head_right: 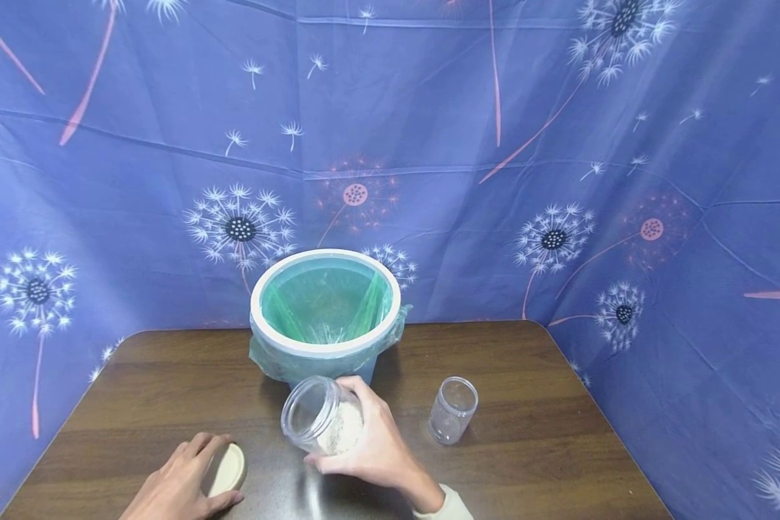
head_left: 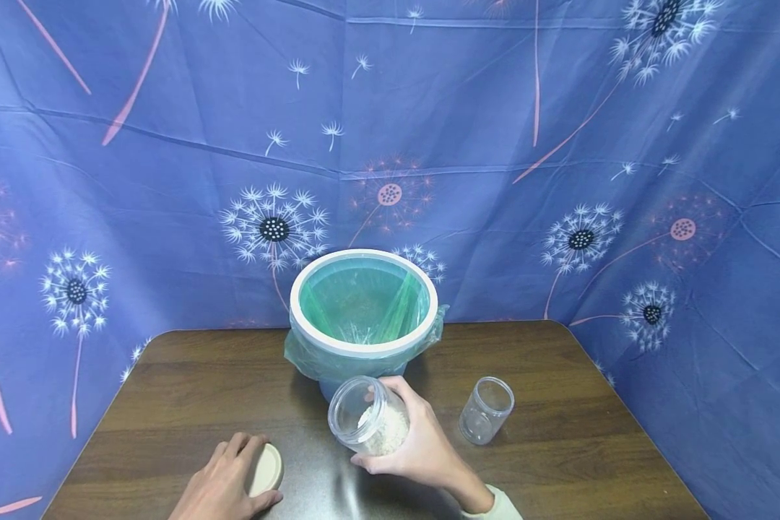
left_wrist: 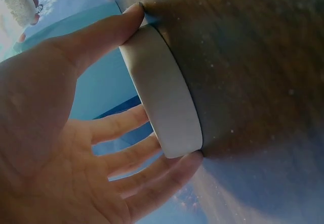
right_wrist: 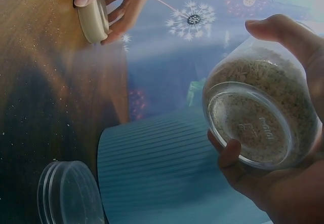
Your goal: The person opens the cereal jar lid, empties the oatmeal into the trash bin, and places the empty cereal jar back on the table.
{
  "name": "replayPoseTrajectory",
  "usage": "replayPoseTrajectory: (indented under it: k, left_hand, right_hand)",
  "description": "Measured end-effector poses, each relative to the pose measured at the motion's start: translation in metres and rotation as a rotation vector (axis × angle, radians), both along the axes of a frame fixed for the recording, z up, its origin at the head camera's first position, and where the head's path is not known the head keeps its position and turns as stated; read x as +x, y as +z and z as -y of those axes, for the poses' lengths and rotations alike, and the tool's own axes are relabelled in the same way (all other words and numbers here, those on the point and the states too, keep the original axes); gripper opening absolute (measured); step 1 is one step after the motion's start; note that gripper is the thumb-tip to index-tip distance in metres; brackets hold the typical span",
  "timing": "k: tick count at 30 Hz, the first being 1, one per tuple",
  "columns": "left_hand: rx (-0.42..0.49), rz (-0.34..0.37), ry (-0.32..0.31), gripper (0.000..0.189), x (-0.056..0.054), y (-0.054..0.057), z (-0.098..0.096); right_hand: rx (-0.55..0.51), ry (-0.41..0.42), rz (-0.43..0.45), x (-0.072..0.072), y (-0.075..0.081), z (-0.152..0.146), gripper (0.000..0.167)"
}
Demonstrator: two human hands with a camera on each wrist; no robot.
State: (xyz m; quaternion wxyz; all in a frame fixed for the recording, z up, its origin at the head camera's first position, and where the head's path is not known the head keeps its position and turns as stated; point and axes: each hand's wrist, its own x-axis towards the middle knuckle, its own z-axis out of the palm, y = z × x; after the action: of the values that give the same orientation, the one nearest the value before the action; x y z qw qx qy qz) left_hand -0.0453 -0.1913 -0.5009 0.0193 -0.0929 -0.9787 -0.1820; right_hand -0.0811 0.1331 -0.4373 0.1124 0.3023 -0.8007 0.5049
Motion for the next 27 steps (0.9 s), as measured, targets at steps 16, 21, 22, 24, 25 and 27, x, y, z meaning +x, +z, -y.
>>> replayPoseTrajectory:
  k: [16,21,22,24,25,27]
  left_hand:
    - [0.187,-0.158,0.044,0.050,-0.012,0.022,-0.011]
    - [0.362,-0.204,0.061,0.035,-0.037,0.042,-0.018]
    - [0.402,-0.208,0.068,0.035,-0.043,0.047,-0.019]
    - [0.492,-0.213,0.085,0.037,-0.055,0.057,-0.021]
    - [0.532,-0.214,0.095,0.038,-0.060,0.062,-0.022]
    - [0.604,-0.212,0.118,0.042,-0.071,0.073,-0.023]
  right_hand:
    - [0.018,-0.083,0.038,0.003,0.010,-0.017,0.090]
    - [0.008,-0.098,-0.007,-0.002,0.013,-0.024,0.089]
    - [0.003,-0.099,-0.012,-0.002,0.014,-0.025,0.089]
    - [-0.006,-0.098,-0.014,-0.002,0.015,-0.026,0.088]
    - [-0.009,-0.098,-0.014,-0.002,0.016,-0.026,0.088]
    - [-0.016,-0.096,-0.009,-0.001,0.015,-0.026,0.090]
